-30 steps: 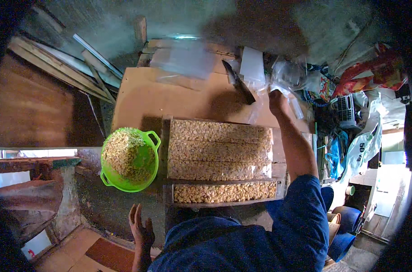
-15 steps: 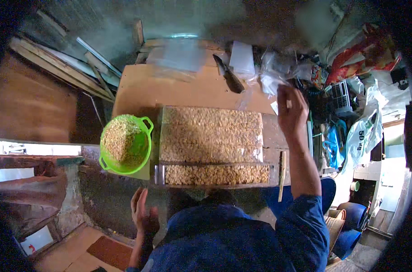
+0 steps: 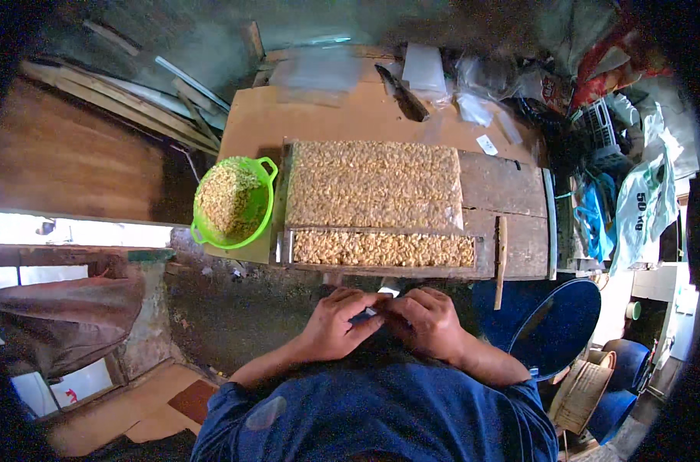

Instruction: The person fills a wooden frame with grains from a green bowl by hand, levels the surface, and covers it with a plastic sheet before walking toward a wooden door.

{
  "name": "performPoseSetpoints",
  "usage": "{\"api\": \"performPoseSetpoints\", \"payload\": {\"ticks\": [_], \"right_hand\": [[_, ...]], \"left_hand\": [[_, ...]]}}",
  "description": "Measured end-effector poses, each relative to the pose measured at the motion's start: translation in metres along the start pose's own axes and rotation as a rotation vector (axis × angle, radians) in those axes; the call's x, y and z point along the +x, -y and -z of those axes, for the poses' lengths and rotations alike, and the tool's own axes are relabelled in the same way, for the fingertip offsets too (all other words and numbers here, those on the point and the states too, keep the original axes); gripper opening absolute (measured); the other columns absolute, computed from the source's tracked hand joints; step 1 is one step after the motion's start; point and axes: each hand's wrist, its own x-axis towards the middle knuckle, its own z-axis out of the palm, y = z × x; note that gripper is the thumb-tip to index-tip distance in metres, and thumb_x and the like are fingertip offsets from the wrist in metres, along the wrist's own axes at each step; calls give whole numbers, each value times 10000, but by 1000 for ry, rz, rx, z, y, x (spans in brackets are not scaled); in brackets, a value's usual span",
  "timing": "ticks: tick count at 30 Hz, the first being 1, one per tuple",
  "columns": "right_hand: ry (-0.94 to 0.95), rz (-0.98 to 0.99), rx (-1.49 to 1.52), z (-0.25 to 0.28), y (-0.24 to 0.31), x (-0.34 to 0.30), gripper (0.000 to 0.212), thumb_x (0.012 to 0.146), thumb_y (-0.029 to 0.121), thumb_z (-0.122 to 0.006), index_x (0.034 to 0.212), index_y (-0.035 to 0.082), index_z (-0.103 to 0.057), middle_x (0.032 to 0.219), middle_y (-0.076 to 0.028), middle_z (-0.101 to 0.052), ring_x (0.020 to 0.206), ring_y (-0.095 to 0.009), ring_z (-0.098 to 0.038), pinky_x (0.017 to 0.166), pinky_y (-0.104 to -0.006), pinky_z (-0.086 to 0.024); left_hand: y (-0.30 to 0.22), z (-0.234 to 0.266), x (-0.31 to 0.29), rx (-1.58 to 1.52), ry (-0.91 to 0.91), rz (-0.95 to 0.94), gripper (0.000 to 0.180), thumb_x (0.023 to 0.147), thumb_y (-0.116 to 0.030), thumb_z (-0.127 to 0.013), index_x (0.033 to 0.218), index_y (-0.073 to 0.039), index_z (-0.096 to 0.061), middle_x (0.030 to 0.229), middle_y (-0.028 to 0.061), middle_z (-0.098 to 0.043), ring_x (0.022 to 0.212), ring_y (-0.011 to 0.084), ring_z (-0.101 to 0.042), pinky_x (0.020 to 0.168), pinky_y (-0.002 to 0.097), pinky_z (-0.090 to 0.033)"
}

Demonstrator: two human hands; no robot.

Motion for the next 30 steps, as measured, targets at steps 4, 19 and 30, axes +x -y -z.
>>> {"api": "performPoseSetpoints", "payload": {"ticks": [4,19,30], "right_hand": [[20,55,-45,8,2,-7,277,720,94,-787,956,75,-643,797,-69,-638,681,-267,-643,589,-395,-525],[133,-93,184,19,-3,-13,318,767,19,-746,1067,31,-640,919,-141,-654,804,-312,-672,702,-400,-561],[162,-447,585,33,-10,-18,212,866,-41,-647,1058,33,-597,976,-93,-654,881,-194,-654,753,-325,-541]], "left_hand": [[3,-18,-4,-163,-71,17,356,866,-92,-691,1214,-38,-634,1124,152,-698,1048,277,-684,904,358,-528],[-5,-27,-22,-611,-223,233,204,928,-68,-676,1119,2,-654,1029,69,-708,880,105,-672,786,260,-534],[-7,-10,-26,-799,-136,256,552,878,-4,-686,1393,-25,-489,1225,163,-625,852,159,-672,778,291,-550]]}}
